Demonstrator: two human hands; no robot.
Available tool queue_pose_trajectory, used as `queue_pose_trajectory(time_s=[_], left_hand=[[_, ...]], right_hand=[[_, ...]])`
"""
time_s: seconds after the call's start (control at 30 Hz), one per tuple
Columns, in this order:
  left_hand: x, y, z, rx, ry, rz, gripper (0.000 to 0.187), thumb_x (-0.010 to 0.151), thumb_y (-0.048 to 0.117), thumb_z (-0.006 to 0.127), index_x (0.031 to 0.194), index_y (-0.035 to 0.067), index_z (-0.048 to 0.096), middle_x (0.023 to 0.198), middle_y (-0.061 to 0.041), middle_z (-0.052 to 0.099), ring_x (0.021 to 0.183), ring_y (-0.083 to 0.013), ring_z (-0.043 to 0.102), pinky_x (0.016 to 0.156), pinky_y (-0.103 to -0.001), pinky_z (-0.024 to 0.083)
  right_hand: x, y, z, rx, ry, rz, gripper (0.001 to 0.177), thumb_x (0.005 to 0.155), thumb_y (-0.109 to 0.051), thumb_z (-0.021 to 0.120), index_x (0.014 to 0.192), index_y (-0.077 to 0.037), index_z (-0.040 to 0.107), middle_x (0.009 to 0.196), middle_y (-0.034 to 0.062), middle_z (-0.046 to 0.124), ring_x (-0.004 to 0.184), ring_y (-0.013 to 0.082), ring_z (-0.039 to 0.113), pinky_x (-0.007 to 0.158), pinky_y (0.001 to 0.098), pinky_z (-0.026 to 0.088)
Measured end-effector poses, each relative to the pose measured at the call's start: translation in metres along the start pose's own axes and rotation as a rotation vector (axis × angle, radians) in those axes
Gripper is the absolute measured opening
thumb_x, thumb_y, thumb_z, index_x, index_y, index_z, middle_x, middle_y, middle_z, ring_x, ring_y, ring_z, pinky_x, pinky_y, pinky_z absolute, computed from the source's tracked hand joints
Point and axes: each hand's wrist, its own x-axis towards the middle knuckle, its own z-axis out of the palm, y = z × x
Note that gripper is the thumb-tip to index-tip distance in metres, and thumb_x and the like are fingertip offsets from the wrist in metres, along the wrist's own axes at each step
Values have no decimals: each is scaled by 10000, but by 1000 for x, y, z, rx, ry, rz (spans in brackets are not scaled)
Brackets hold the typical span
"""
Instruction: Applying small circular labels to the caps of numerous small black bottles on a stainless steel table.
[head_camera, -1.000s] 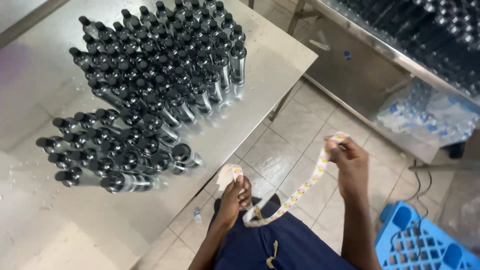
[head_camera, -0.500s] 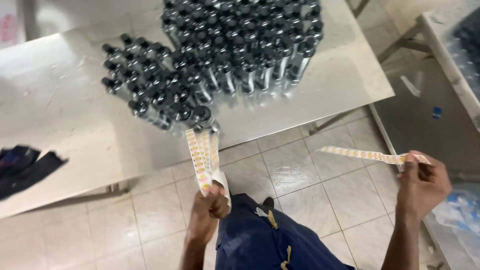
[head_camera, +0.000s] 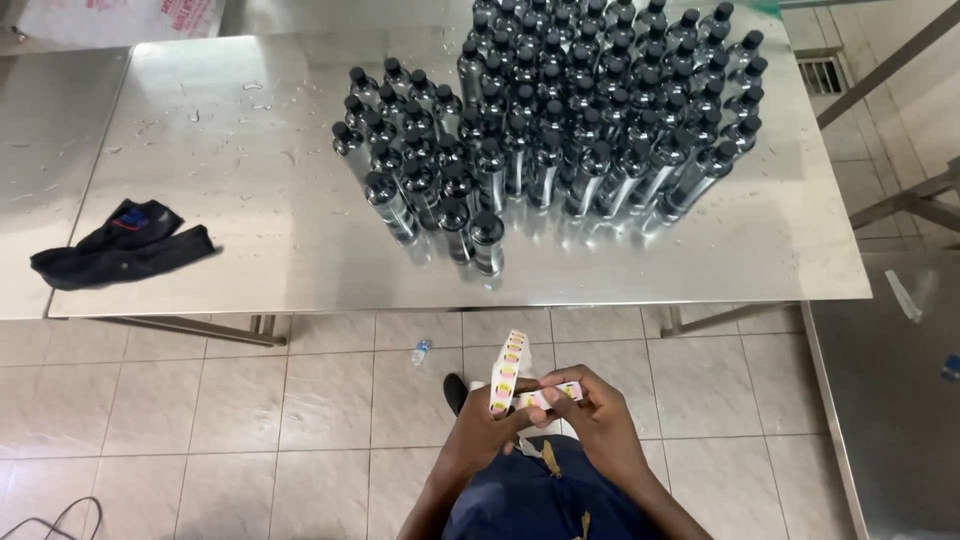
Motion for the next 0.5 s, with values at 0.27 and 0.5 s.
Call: queue_pose_trajectory(time_s=[0.27, 0.5], left_hand=[[17, -8, -66, -128, -47, -94, 338, 926, 394, 832, 1008, 78, 741, 668, 24, 577, 527, -48, 413, 480, -225, 304], [39, -55, -132, -385, -130, -157, 283, 979, 247, 783, 1112, -1, 751, 594, -12, 503, 465, -84, 396, 464, -275, 283]], right_hand=[[30, -26, 3, 47, -180, 64, 223, 919, -112, 824, 1087, 19, 890, 1011, 140, 867, 770, 263, 827, 803, 335, 660], [50, -50, 55, 196, -473, -85, 205, 909, -29, 860, 1110, 15, 856, 1054, 182, 861, 871, 253, 841, 791, 354, 735]])
